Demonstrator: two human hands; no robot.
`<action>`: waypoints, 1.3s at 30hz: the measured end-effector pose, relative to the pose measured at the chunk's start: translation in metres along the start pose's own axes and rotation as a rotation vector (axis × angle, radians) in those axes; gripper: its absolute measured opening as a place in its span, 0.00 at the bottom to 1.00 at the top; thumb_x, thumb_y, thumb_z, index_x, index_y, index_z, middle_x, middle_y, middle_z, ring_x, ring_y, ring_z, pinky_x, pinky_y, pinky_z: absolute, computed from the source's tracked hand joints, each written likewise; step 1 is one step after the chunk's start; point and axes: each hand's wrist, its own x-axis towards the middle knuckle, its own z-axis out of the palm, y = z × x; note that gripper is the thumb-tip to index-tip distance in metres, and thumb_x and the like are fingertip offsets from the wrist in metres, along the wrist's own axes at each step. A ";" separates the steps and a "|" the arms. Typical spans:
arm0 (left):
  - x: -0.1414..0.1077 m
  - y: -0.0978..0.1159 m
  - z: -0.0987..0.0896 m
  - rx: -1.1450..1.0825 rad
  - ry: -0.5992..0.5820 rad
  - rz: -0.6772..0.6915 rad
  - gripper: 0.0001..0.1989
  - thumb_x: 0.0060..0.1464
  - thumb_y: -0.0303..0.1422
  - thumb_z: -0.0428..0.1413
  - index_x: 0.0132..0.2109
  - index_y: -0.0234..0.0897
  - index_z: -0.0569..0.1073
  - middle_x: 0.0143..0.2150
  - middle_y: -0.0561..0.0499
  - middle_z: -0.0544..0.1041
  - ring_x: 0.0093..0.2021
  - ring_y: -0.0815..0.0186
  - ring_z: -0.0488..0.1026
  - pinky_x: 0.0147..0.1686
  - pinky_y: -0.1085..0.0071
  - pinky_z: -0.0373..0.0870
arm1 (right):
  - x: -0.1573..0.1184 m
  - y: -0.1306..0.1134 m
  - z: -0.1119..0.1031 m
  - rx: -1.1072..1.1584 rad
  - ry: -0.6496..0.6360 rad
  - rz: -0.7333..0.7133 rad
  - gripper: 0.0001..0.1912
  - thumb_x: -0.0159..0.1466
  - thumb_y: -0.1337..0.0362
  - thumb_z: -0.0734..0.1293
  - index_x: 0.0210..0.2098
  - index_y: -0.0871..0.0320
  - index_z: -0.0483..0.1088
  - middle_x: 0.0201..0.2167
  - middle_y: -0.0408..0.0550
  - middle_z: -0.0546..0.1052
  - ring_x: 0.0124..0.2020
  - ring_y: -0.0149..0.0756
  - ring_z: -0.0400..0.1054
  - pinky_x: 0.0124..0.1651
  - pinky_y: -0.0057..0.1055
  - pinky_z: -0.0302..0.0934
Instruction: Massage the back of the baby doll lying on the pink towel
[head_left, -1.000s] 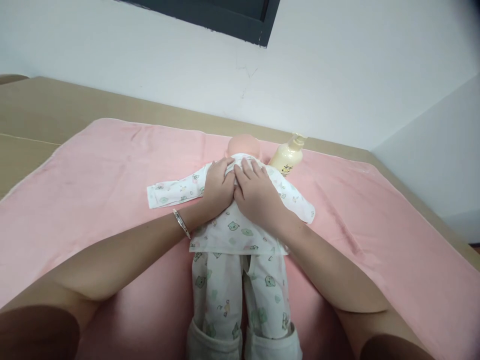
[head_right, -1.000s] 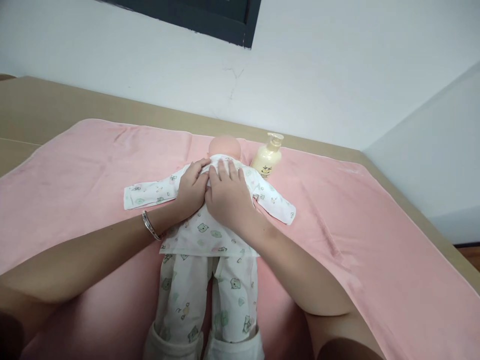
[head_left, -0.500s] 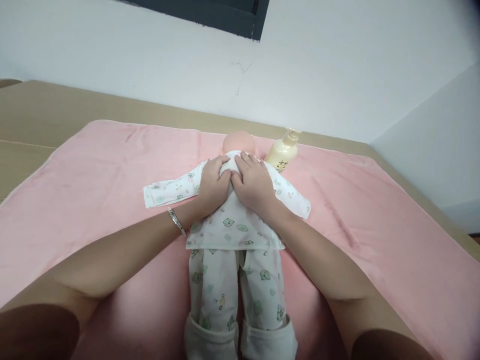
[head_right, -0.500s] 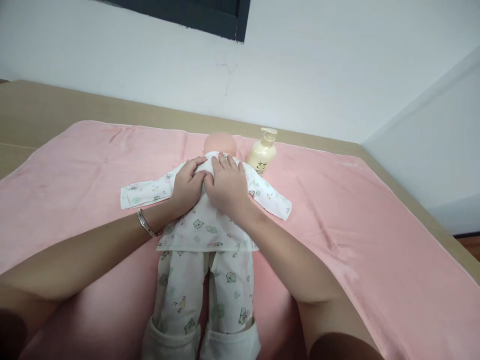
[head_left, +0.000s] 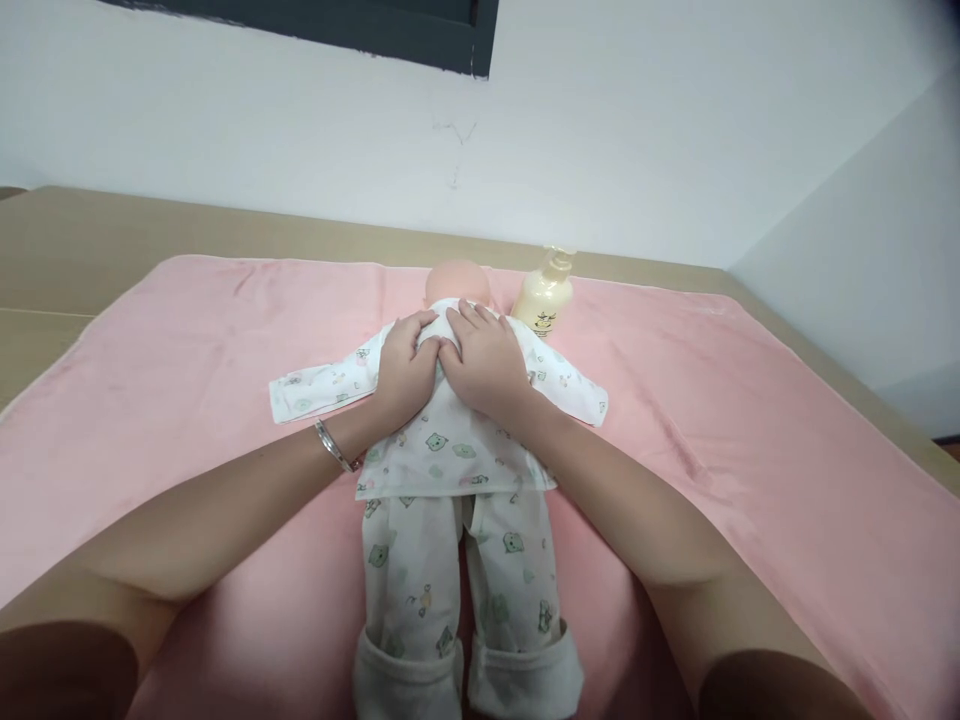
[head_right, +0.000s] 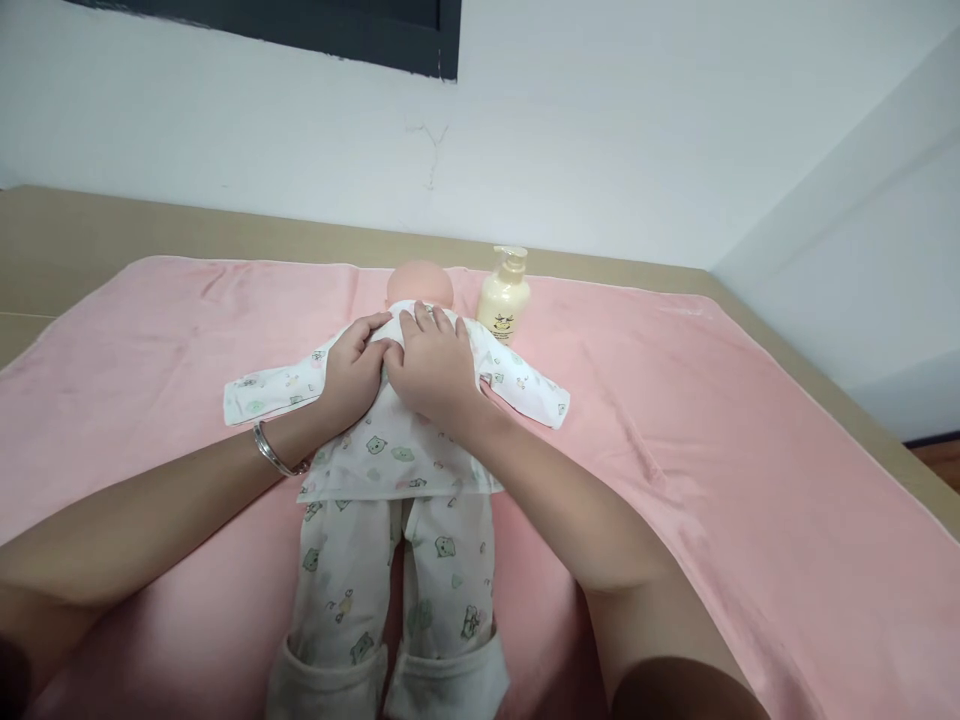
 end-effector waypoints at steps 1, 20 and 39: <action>0.000 -0.001 0.000 0.003 0.003 0.004 0.20 0.54 0.32 0.49 0.53 0.37 0.74 0.55 0.46 0.76 0.57 0.57 0.71 0.63 0.58 0.65 | 0.000 0.000 0.000 -0.003 -0.001 -0.006 0.28 0.70 0.61 0.52 0.66 0.63 0.62 0.69 0.57 0.61 0.71 0.54 0.52 0.71 0.57 0.45; -0.004 0.004 0.001 0.159 -0.042 0.133 0.19 0.58 0.28 0.45 0.53 0.35 0.73 0.55 0.45 0.76 0.57 0.56 0.70 0.64 0.57 0.62 | 0.001 0.007 -0.001 -0.019 -0.049 -0.013 0.28 0.69 0.62 0.51 0.65 0.63 0.61 0.70 0.56 0.61 0.71 0.55 0.51 0.70 0.60 0.47; -0.004 0.004 -0.002 0.425 -0.141 0.312 0.23 0.64 0.31 0.38 0.56 0.28 0.71 0.58 0.38 0.74 0.59 0.54 0.69 0.64 0.52 0.63 | -0.015 -0.001 -0.013 -0.168 -0.053 -0.091 0.29 0.69 0.65 0.52 0.66 0.73 0.60 0.67 0.66 0.63 0.70 0.54 0.55 0.71 0.53 0.53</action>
